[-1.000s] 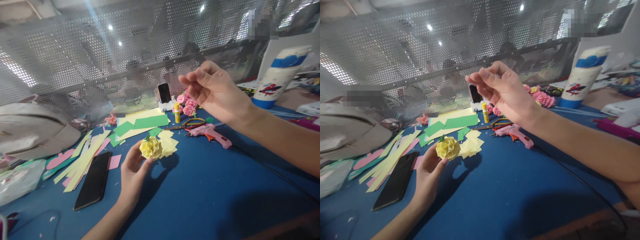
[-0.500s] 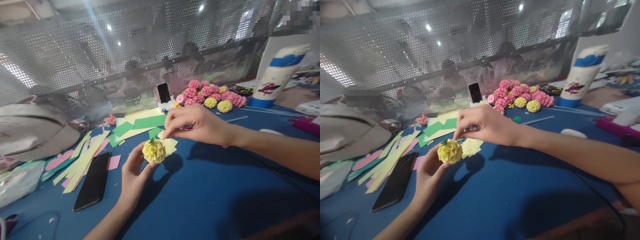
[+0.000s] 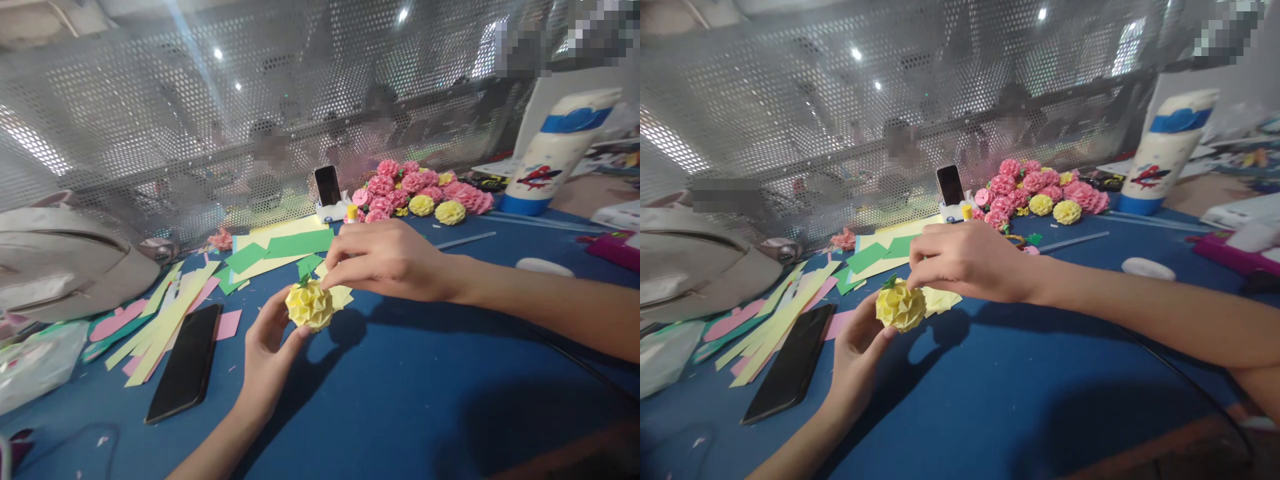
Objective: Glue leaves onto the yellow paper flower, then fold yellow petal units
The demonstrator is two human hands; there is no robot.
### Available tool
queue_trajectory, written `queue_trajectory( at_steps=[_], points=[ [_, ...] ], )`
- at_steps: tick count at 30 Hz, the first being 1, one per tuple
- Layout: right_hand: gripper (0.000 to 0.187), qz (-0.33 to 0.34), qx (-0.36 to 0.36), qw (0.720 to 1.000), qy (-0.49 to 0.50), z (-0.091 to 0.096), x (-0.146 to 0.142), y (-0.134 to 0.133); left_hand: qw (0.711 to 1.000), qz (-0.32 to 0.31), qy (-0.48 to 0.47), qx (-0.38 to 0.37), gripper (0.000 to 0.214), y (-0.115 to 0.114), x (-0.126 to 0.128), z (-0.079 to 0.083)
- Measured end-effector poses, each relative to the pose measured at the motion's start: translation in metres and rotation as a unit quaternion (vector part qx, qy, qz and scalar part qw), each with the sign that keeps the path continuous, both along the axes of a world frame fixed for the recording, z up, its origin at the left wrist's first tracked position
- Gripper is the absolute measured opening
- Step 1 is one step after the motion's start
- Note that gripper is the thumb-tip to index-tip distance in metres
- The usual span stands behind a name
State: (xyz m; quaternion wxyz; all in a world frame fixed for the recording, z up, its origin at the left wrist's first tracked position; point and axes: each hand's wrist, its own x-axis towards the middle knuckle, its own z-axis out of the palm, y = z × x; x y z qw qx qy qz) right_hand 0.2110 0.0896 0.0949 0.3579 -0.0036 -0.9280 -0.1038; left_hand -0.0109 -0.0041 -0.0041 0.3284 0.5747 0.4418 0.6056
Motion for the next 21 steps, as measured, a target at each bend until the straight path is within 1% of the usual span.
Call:
queue_trajectory(
  at_steps=[5, 11, 13, 16, 21],
  points=[
    [0.024, -0.023, 0.050, 0.999, -0.004, 0.0012, 0.0004, -0.0016, 1.000, -0.003, -0.001, -0.001, 0.047, 0.0000, 0.0000, 0.0011],
    [0.026, -0.044, 0.178, 0.983, -0.004, 0.0026, -0.0001, -0.0025, 1.000, -0.012, -0.005, -0.002, 0.044, -0.0011, -0.0014, 0.0003],
    [0.025, -0.046, 0.208, 0.977, -0.007, 0.0023, -0.0002, -0.0017, 1.000, -0.013, -0.006, -0.003, 0.044, -0.0012, -0.0013, 0.0000],
    [0.024, -0.042, 0.224, 0.974, -0.006, 0.0013, -0.0001, -0.0004, 1.000, -0.012, -0.007, -0.005, 0.046, -0.0015, -0.0008, 0.0000],
    [0.024, -0.036, 0.223, 0.974, -0.012, 0.0004, 0.0001, 0.0009, 1.000, -0.010, -0.008, -0.011, 0.048, -0.0010, -0.0005, 0.0009]
  ],
)
